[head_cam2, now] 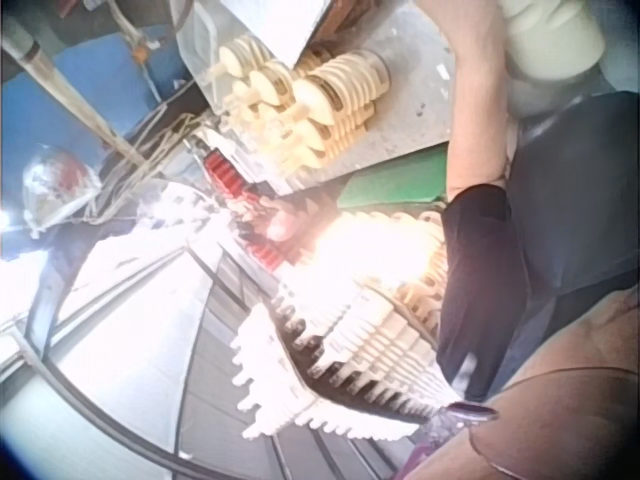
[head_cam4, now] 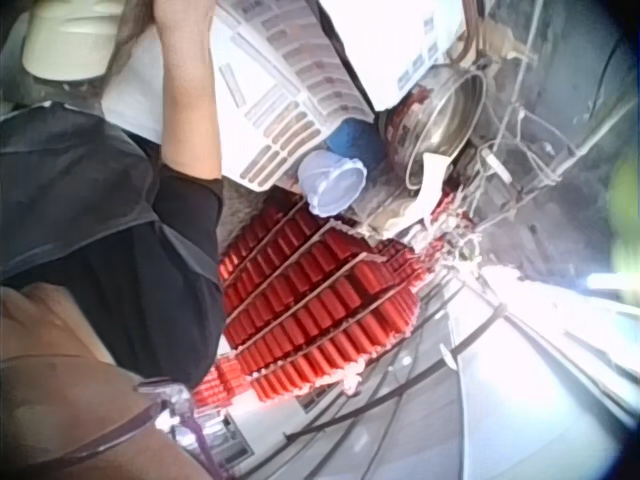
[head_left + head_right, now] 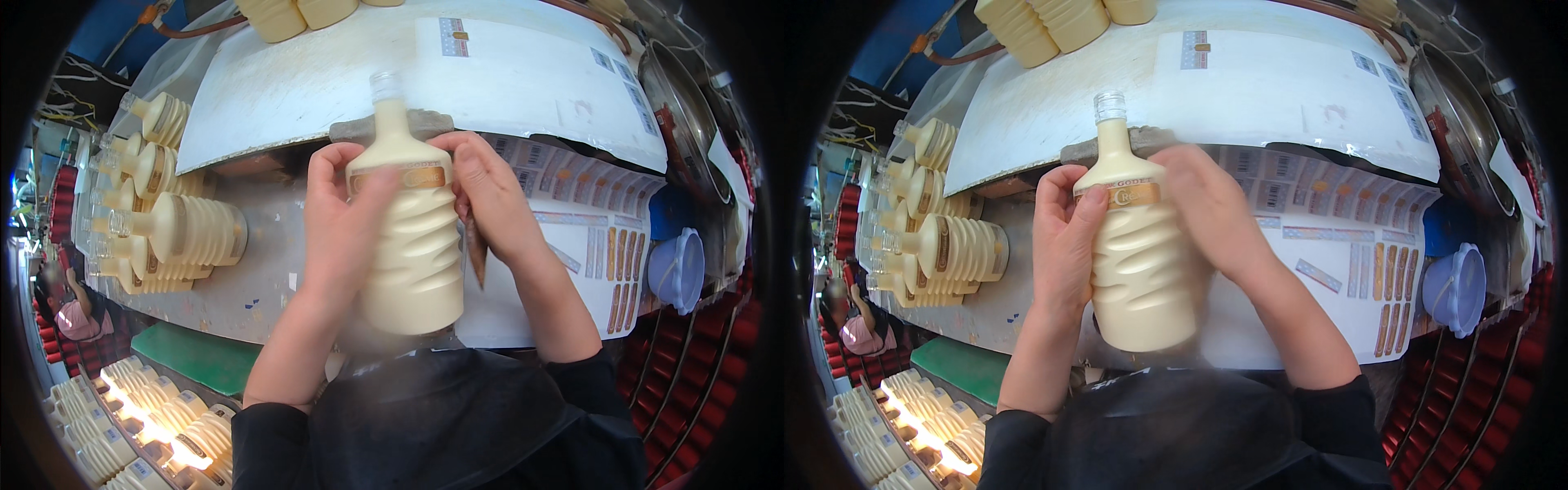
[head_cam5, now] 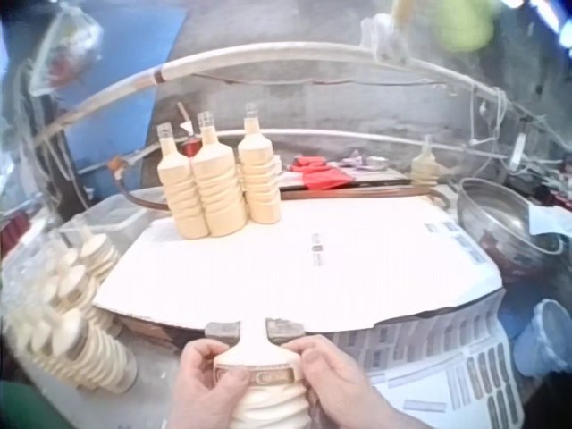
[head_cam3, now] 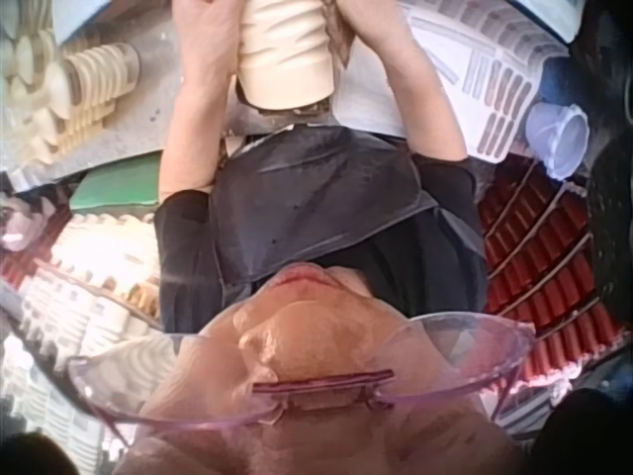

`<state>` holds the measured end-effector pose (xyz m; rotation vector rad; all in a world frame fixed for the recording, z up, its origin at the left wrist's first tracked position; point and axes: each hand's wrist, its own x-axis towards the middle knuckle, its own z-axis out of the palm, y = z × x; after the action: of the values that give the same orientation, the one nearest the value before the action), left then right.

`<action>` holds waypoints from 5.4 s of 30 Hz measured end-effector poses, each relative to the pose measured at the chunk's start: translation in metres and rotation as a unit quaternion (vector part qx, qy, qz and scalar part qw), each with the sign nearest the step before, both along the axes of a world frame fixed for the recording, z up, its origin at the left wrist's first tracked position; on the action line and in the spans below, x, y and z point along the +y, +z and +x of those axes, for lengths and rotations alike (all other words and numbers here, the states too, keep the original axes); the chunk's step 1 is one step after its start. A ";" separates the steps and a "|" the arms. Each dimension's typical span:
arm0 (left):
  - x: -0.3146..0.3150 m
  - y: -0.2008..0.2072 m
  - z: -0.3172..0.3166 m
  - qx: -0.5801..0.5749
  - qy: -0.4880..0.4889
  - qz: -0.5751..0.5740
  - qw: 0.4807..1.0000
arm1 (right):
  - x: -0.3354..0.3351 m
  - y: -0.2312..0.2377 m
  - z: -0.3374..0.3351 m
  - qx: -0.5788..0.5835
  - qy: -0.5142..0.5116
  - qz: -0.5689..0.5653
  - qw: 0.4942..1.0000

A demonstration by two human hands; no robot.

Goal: The person applies adhesive labels to the bodies of cream-colored plastic bottles. They peel each label from a backing sheet, position it on the bottle, and smooth it down with their fingers. Finished bottles are placed on a nearby table.

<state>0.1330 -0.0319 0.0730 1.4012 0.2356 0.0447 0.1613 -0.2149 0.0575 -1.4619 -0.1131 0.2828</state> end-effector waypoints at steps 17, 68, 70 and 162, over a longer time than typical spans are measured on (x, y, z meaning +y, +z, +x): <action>-0.001 -0.001 -0.002 -0.021 -0.012 -0.027 0.999 | 0.008 -0.008 -0.002 -0.020 -0.020 -0.016 0.999; 0.012 -0.006 0.001 0.054 -0.044 -0.075 0.995 | -0.016 0.024 -0.020 -0.007 -0.205 0.048 0.978; 0.014 -0.006 0.000 0.043 -0.053 -0.101 0.993 | -0.011 0.021 -0.016 -0.022 -0.160 -0.005 0.987; 0.018 -0.018 -0.009 0.029 -0.110 -0.101 0.988 | 0.042 0.025 0.005 -0.276 -0.171 -0.251 0.912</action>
<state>0.1239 -0.0141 0.0553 1.2200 0.1277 -0.1984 0.1666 -0.1730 0.0827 -2.0109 -0.2491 -0.4313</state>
